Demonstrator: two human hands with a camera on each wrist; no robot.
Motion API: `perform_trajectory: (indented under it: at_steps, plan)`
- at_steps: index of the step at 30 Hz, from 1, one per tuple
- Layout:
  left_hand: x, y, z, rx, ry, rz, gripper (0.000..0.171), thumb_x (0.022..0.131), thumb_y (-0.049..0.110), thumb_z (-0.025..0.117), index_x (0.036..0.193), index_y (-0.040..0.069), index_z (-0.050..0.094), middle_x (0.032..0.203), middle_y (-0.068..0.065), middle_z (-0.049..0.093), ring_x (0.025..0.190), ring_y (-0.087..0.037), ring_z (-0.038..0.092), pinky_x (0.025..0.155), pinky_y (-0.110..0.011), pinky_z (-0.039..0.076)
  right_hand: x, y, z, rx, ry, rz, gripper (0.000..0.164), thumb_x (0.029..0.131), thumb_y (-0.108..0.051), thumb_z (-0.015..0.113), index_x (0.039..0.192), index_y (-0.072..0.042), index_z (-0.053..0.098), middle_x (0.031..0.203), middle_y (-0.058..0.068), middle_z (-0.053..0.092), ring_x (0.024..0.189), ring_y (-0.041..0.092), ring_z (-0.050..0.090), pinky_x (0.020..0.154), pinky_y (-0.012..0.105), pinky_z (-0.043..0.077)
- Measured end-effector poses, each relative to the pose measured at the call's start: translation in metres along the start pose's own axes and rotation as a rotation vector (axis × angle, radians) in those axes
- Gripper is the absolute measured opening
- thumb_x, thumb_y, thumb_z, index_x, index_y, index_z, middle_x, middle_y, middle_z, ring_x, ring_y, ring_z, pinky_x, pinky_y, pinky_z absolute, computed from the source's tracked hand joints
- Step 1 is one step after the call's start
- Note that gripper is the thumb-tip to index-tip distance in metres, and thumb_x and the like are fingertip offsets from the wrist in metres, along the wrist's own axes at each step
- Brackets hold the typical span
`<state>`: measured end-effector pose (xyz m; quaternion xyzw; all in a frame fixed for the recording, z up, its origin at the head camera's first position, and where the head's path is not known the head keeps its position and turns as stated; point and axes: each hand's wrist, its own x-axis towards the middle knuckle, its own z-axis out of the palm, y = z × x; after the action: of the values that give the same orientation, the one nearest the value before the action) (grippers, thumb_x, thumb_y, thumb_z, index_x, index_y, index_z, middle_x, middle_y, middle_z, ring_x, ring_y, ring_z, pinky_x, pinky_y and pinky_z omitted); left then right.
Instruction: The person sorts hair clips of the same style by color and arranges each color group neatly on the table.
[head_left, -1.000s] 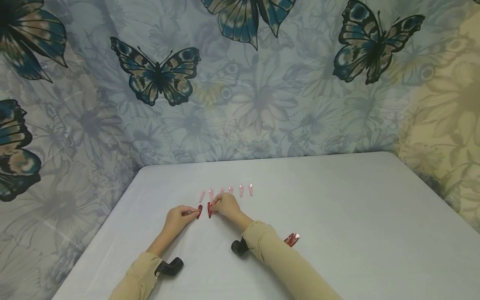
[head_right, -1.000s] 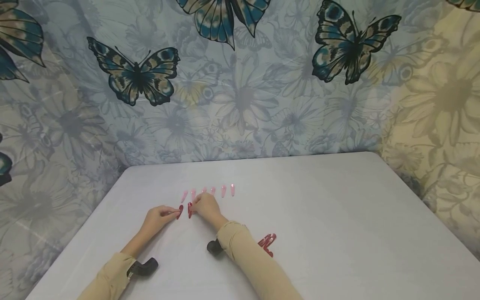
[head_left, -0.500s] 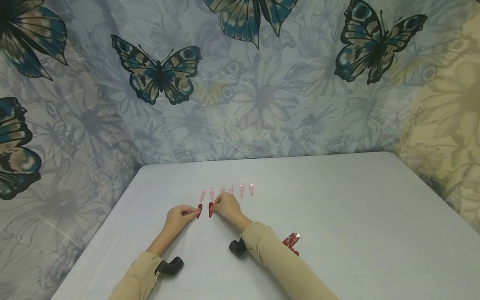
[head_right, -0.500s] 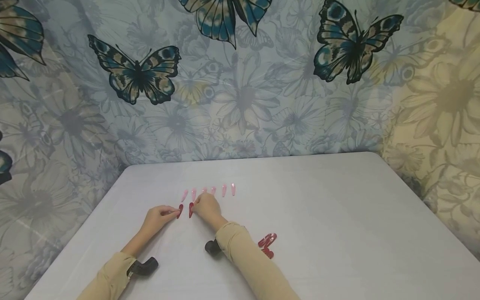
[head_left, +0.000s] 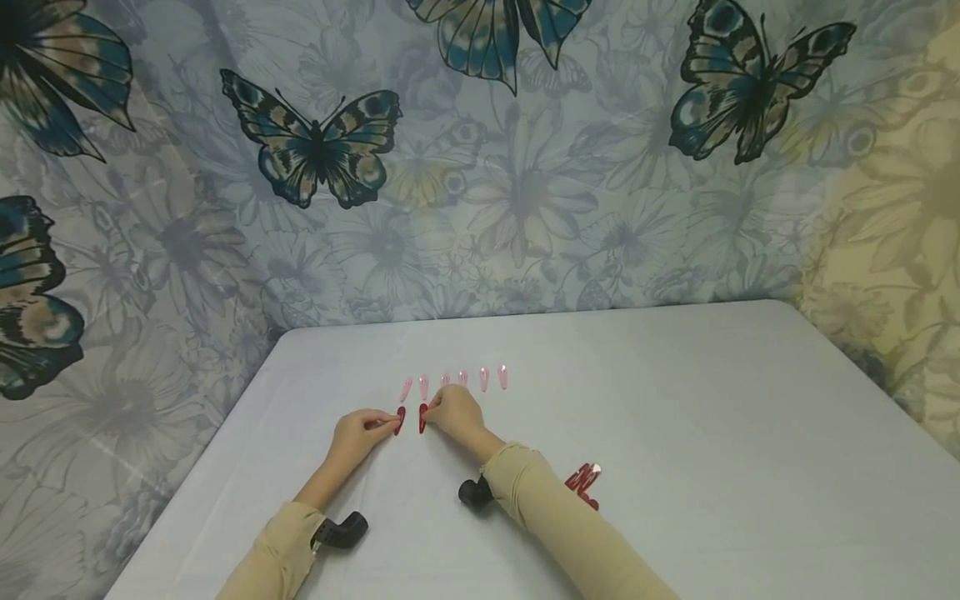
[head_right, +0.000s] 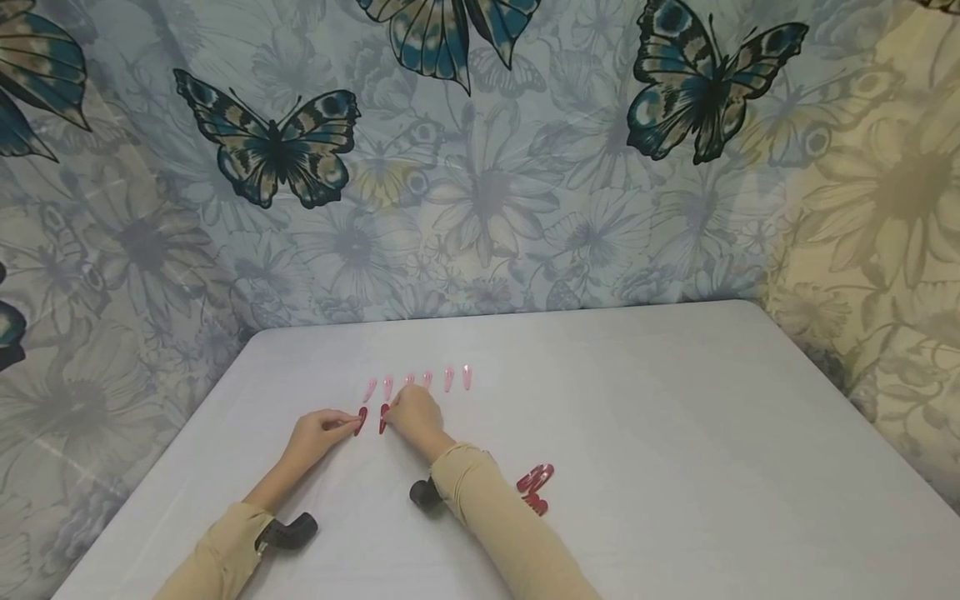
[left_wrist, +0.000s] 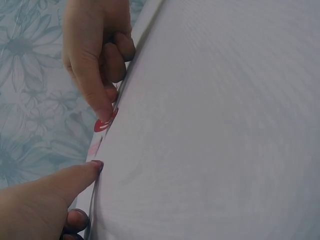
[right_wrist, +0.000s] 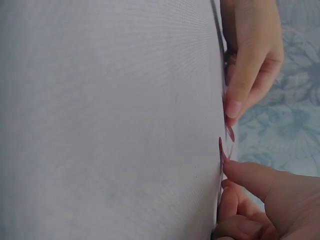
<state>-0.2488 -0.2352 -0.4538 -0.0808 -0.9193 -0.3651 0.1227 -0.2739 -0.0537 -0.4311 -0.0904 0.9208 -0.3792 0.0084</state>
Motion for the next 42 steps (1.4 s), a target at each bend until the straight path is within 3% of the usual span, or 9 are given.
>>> perform_trajectory:
  at_steps: [15,22,30,36,42]
  plan:
    - [-0.002,0.001,0.000,0.008,0.012,0.020,0.012,0.073,0.018,0.074,0.079,0.008,0.073,0.066,0.003,0.059,0.056,-0.011,0.044,0.054,-0.028,0.036,-0.003,-0.001,0.001,-0.017,0.050,-0.013,0.016,0.072,-0.015,0.071,0.059,-0.012,0.061,0.057,-0.006,0.052,0.050,0.008,0.044,0.045,0.025,0.036]
    - [-0.002,0.002,0.001,0.013,0.008,0.005,0.011,0.074,0.017,0.074,0.079,0.008,0.072,0.064,0.004,0.057,0.056,-0.011,0.043,0.054,-0.028,0.036,-0.002,0.000,-0.007,0.067,-0.016,0.003,0.018,0.073,-0.019,0.072,0.060,-0.009,0.064,0.055,-0.005,0.053,0.051,0.009,0.045,0.045,0.023,0.035]
    - [0.001,0.003,-0.002,0.012,-0.015,-0.032,0.011,0.074,0.018,0.073,0.078,0.008,0.072,0.069,0.002,0.061,0.060,-0.012,0.046,0.059,-0.029,0.038,0.004,0.003,-0.051,0.261,-0.051,0.006,0.017,0.074,-0.020,0.072,0.069,-0.004,0.067,0.067,0.002,0.062,0.066,0.014,0.052,0.063,0.029,0.042]
    - [0.003,0.005,-0.005,0.015,-0.057,-0.045,0.009,0.075,0.018,0.072,0.078,0.010,0.072,0.070,0.002,0.062,0.061,-0.012,0.046,0.061,-0.031,0.037,0.009,0.000,-0.089,0.243,-0.110,0.011,0.019,0.077,-0.026,0.069,0.080,-0.007,0.070,0.083,0.000,0.063,0.085,0.018,0.055,0.073,0.035,0.043]
    - [0.002,0.008,-0.005,0.024,-0.079,-0.049,0.009,0.076,0.018,0.071,0.080,0.009,0.072,0.068,0.003,0.061,0.059,-0.012,0.043,0.059,-0.030,0.035,0.006,0.004,-0.113,0.258,-0.101,-0.025,0.018,0.078,-0.025,0.068,0.083,-0.008,0.071,0.084,-0.001,0.064,0.086,0.017,0.056,0.076,0.036,0.043]
